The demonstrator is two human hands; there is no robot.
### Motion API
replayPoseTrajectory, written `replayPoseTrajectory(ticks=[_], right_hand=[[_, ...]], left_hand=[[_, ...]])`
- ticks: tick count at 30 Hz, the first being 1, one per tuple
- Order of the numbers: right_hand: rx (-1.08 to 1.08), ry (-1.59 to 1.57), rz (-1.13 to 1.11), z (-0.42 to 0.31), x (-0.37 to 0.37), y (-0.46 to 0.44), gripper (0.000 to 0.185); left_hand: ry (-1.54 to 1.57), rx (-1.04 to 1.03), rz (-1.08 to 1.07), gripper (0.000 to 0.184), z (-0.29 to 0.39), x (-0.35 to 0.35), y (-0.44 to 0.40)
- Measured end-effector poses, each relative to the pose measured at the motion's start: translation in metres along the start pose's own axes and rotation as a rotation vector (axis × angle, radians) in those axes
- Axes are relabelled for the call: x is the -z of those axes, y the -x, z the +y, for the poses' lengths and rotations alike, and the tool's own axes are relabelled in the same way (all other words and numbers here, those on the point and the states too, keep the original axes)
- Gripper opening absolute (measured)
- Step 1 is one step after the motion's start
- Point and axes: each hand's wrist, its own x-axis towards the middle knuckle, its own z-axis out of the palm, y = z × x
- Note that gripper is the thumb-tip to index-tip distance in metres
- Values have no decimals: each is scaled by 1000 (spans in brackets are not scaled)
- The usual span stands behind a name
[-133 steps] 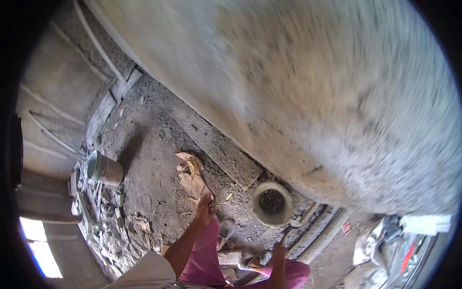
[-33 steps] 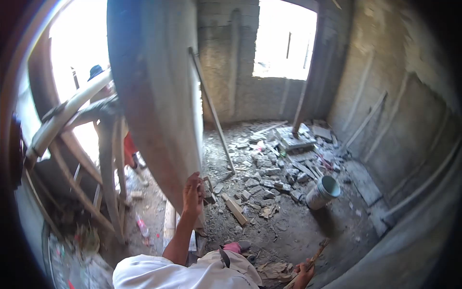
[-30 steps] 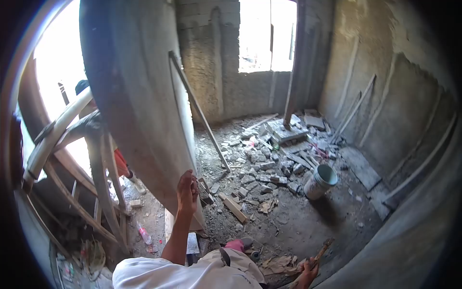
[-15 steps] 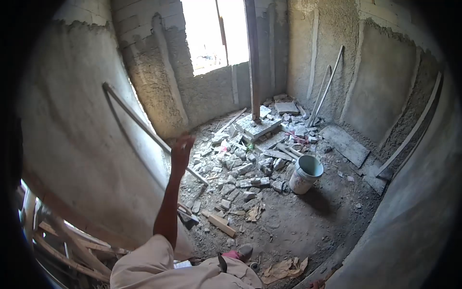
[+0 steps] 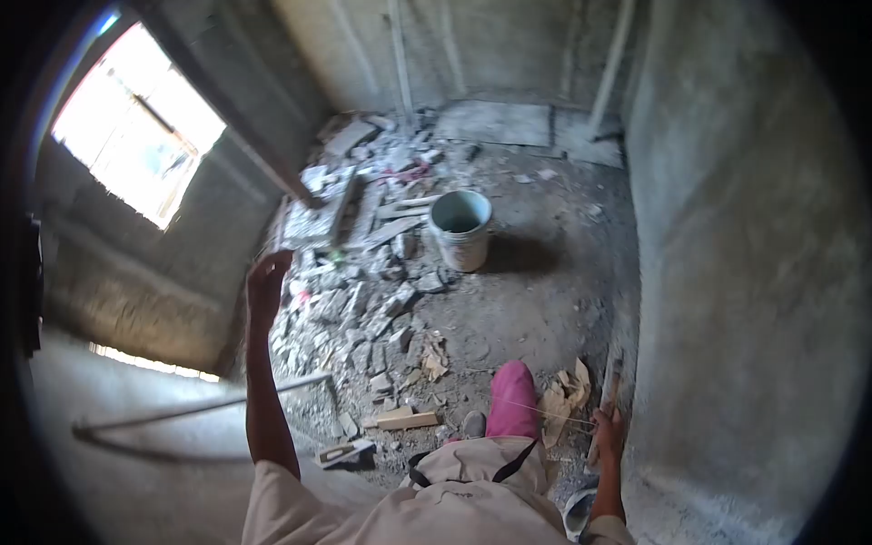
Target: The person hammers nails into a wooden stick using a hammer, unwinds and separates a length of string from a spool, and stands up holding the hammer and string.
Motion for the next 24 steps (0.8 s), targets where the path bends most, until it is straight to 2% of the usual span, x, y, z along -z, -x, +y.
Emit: replayPoseTrajectory(ticks=[1,2,5,7,8,9,11,12,13,14,15,16,17,18,19,20,21,22,23,24], right_hand=[[-24,-13,40,-4,-4,0,18],[-1,17,58,-6,-11,-7,20],[-30,103,58,1,-13,-49,29],[-222,194,-29,9,-12,-82,35],[-210,182,-30,13,-12,-96,36],[-201,188,-21,14,-13,-113,39],[-60,318,-23,26,-15,-155,46],[114,430,-37,30,-15,-181,49],[124,462,-32,13,-18,-190,53],[-230,391,9,5,-18,-176,55],[-499,316,86,-30,-12,-205,57],[-433,491,24,-53,-6,-227,55],[-454,477,36,-62,-8,-231,55],[-450,385,24,-75,-6,-250,55],[-438,295,13,-88,-3,-271,55],[-434,289,38,-83,-7,-293,55],[-352,247,144,-47,-15,-321,55],[-311,221,206,-52,-17,-338,55],[-269,195,266,-71,-21,-351,55],[-243,357,247,-89,-22,-366,58]], left_hand=[[-20,160,-88,25,3,-21,-3],[-11,63,-108,25,7,-43,-8],[64,-25,-158,24,17,-93,-38],[82,-7,-166,23,3,-123,-67],[54,64,-171,22,28,-136,-85],[34,-99,-120,22,18,-155,-105],[262,-44,-71,24,-7,-193,-143],[182,78,-77,26,29,-210,-167],[83,209,-133,28,68,-226,-188],[78,229,-170,31,79,-247,-207],[210,175,-239,31,48,-271,-228],[363,203,-219,31,64,-311,-251],[487,256,-215,32,78,-333,-263],[541,235,-263,32,72,-359,-280],[537,226,-272,33,93,-382,-294],[580,233,-324,32,92,-402,-309],[625,238,-374,32,87,-420,-323],[717,293,-390,30,99,-438,-335],[819,325,-436,28,82,-455,-350],[881,362,-486,28,67,-471,-366]])
